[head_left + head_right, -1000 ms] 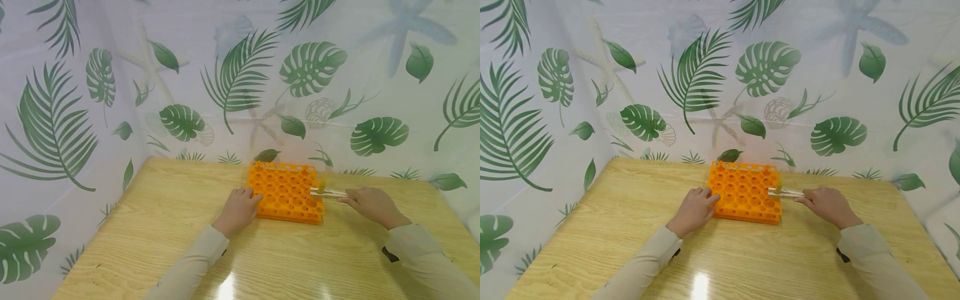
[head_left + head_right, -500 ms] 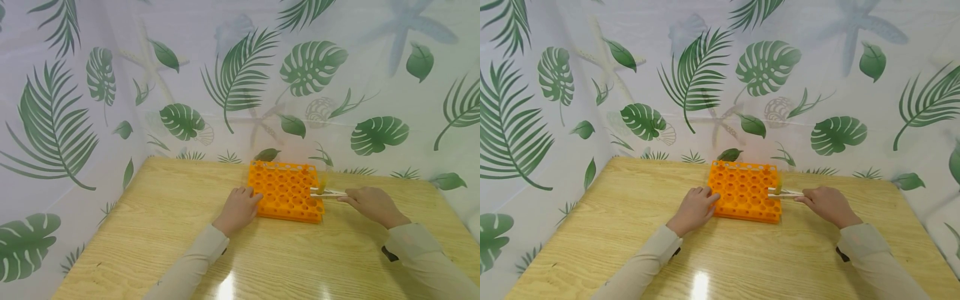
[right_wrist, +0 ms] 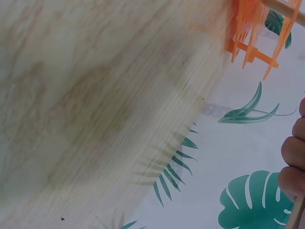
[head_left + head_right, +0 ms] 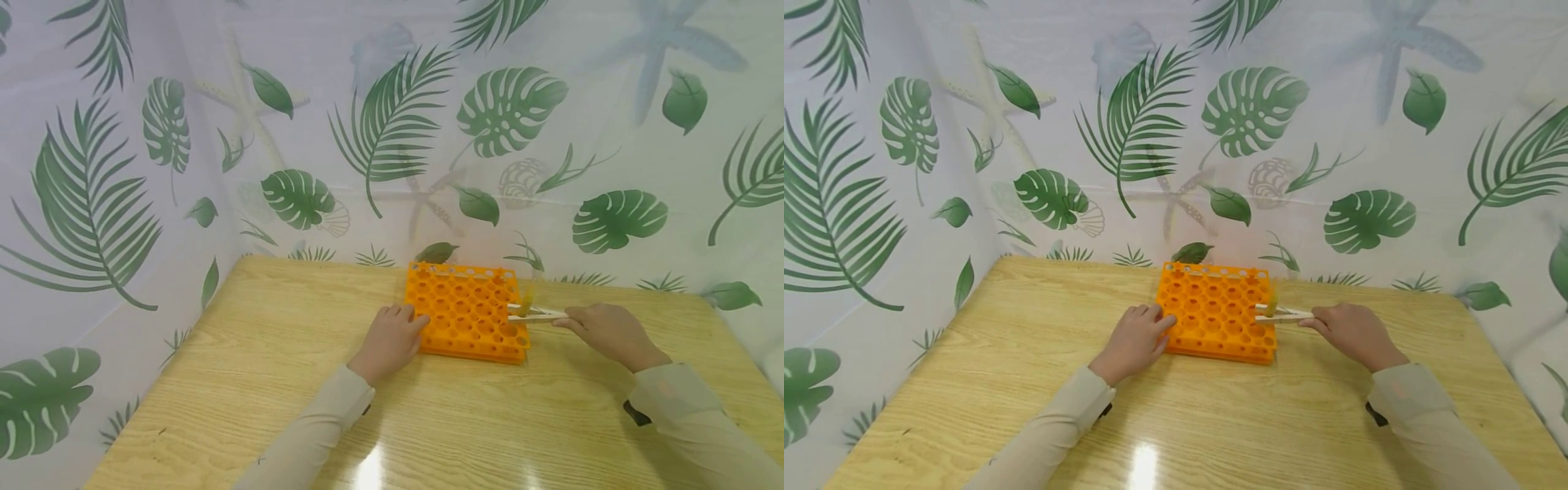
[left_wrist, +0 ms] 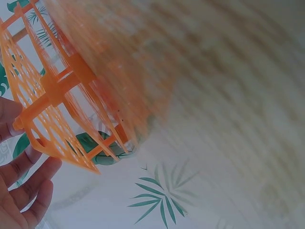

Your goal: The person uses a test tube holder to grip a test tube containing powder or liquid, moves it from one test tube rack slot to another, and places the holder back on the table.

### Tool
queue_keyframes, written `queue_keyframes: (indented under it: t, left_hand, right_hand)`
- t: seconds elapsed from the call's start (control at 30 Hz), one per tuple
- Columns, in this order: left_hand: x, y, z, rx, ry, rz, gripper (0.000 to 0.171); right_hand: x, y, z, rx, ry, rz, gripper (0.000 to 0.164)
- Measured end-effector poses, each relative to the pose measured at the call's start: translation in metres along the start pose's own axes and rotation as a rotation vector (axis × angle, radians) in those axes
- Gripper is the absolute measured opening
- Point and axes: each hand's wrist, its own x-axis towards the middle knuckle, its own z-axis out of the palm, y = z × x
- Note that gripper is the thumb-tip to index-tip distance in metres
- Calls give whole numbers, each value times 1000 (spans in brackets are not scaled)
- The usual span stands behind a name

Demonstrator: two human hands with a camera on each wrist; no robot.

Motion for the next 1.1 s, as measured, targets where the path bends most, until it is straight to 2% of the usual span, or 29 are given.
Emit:
queue_keyframes:
  t: [0.37, 0.6, 1.1]
  left_hand:
    - [1, 0, -1, -9, 16, 3, 15]
    - [0, 0, -1, 1, 11, 2, 16]
    - [0, 0, -1, 2, 18, -1, 16]
  right_hand:
    - [2, 0, -9, -11, 25, -17, 24]
    - [3, 1, -14, -2, 28, -17, 30]
    - [3, 1, -26, -25, 84, -48, 31]
